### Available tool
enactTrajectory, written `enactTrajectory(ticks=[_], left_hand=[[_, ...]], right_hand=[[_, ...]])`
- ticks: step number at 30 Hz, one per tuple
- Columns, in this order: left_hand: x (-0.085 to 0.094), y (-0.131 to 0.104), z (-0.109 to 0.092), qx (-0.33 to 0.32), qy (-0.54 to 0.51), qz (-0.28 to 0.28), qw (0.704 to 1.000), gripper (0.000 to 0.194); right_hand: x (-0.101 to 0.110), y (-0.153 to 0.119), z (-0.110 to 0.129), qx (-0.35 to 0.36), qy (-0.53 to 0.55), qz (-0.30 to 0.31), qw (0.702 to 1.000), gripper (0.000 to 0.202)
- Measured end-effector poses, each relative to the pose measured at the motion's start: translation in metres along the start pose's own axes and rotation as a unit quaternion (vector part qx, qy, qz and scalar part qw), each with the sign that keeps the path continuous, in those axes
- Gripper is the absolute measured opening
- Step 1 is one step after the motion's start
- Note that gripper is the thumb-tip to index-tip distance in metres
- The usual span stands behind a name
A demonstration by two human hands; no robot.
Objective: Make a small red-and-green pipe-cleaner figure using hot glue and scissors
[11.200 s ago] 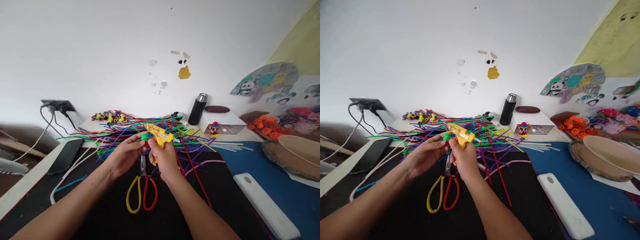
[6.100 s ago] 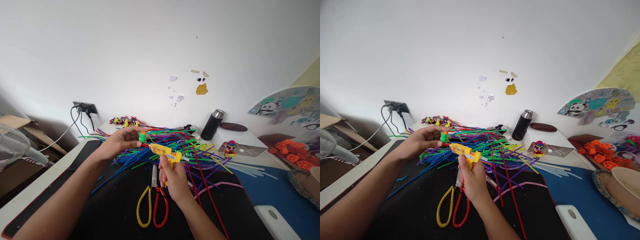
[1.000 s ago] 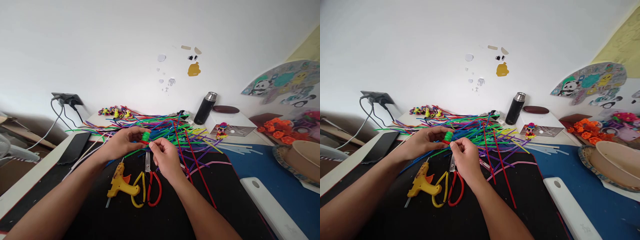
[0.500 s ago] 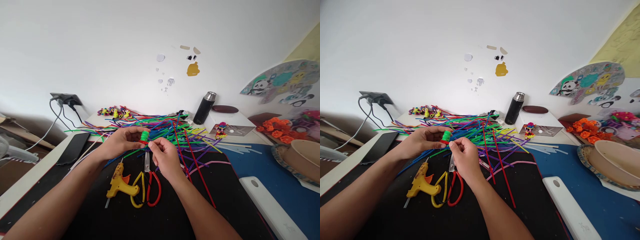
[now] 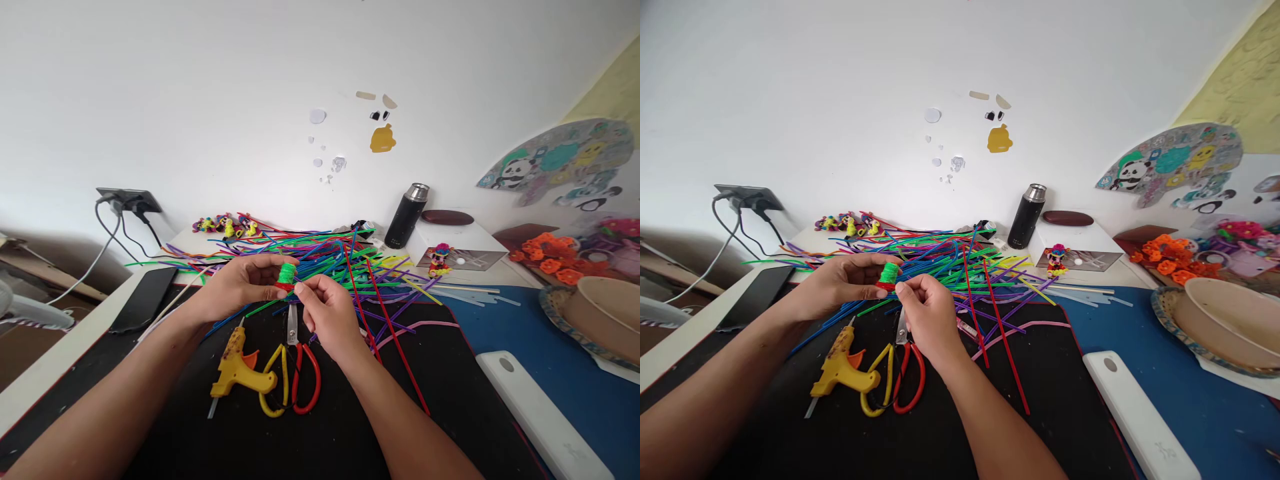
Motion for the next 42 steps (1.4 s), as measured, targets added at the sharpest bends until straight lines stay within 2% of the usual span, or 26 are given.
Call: enactTrajectory(ticks=[7, 15, 23, 26, 29, 36, 40, 42], left_hand=[[-0.008, -0.002, -0.003, -0.003, -0.034, -0.007, 0.999, 0.051], [-0.013, 0.003, 0.005, -0.044, -0.096, -0.042, 0.994, 0.051], [-0.023, 0.001, 0.0, -0.078, -0.127, -0.03, 0.988, 0.051], [-0.03, -0.001, 0.001, -0.093, -0.157, -0.008, 0.983, 0.051], [-0.037, 0.0, 0.006, -0.094, -0.184, 0.018, 0.978, 0.048], [-0.039, 0.001, 0.004, -0.101, -0.163, 0.021, 0.981, 0.046], [-0.036, 0.001, 0.0, -0.104, -0.107, 0.03, 0.988, 0.047], [-0.032, 0.0, -0.003, -0.113, -0.045, 0.016, 0.992, 0.048]], right_hand=[[-0.002, 0.001, 0.0, -0.015, 0.03, 0.011, 0.999, 0.035], [-0.006, 0.003, -0.009, -0.057, 0.14, 0.038, 0.988, 0.049], [-0.02, -0.001, -0.012, -0.091, 0.213, 0.131, 0.964, 0.055], [-0.026, -0.004, -0.011, -0.091, 0.243, 0.178, 0.949, 0.055], [-0.031, -0.007, -0.009, -0.094, 0.276, 0.2, 0.935, 0.052], [-0.026, -0.003, -0.006, -0.06, 0.312, 0.157, 0.935, 0.038], [-0.024, -0.001, -0.007, -0.06, 0.308, 0.147, 0.938, 0.039], [-0.023, -0.001, -0.007, -0.068, 0.306, 0.133, 0.94, 0.041]])
Point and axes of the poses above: each hand's wrist, its own y-axis towards the middle knuckle, its own x-axis out of the back of the hand, z = x × y, the point moved 8 cm from there along y, towards the middle knuckle, and after that the axes turned 7 degrees about x, right-handed, at the moved point
